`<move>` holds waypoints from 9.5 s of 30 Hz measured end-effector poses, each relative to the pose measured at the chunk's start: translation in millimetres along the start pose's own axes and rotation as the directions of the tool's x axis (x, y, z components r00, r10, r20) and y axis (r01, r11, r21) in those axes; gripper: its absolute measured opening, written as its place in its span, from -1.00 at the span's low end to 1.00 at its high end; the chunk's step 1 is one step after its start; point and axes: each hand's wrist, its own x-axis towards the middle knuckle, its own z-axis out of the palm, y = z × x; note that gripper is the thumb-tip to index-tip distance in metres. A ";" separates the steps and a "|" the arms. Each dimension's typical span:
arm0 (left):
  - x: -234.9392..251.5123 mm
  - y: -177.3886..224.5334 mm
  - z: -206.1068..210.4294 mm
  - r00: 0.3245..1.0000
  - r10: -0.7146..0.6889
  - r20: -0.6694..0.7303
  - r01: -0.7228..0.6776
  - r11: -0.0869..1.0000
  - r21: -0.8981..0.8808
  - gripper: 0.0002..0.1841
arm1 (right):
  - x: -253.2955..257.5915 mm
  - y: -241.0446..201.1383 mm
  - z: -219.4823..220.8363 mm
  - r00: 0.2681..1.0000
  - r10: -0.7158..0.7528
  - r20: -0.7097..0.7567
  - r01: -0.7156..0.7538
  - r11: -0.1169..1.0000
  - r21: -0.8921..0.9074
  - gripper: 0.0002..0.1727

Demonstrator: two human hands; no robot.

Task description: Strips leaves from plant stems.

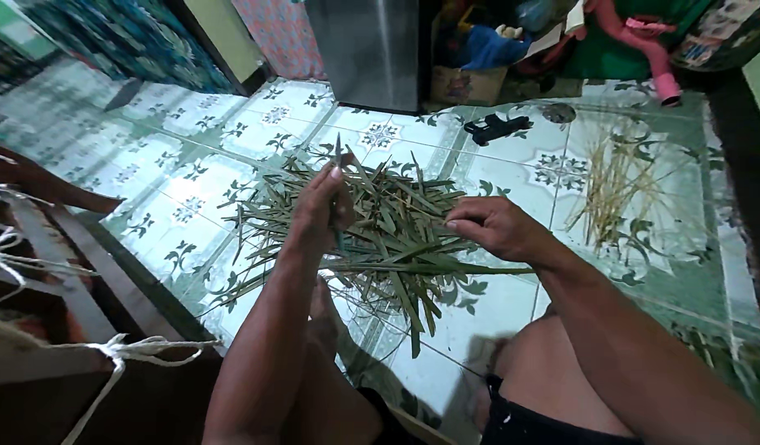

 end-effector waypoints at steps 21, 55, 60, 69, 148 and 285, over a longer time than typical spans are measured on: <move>-10.3 14.1 -24.6 0.997 0.069 -0.017 -0.068 0.996 0.049 -0.64 | -8.8 7.7 -7.0 0.997 0.012 0.070 -0.011 1.000 -0.022 -0.75; -2.5 -22.7 14.6 0.991 -0.116 -0.072 0.127 0.979 0.161 -0.65 | -3.9 4.7 -2.7 0.997 -0.013 0.078 0.014 1.000 -0.015 -0.76; -1.6 -17.9 10.9 0.993 -0.098 -0.064 0.107 0.980 0.168 -0.65 | -5.4 2.1 -4.9 0.995 -0.007 0.104 0.006 1.000 0.004 -0.75; -4.4 3.1 -23.7 0.983 0.041 -0.178 -0.020 0.993 0.119 -0.66 | -15.7 11.8 -19.1 0.986 -0.007 0.165 0.013 0.999 -0.039 -0.71; -7.5 -40.8 36.6 0.928 -0.337 0.162 0.255 0.887 0.385 -0.56 | 22.7 -2.2 20.0 0.977 0.174 0.120 -0.182 0.981 0.060 -0.74; -3.2 -29.0 28.5 0.984 -0.156 -0.084 0.167 0.975 0.148 -0.65 | 12.0 -2.8 24.1 0.972 0.231 0.029 -0.233 0.965 0.120 -0.81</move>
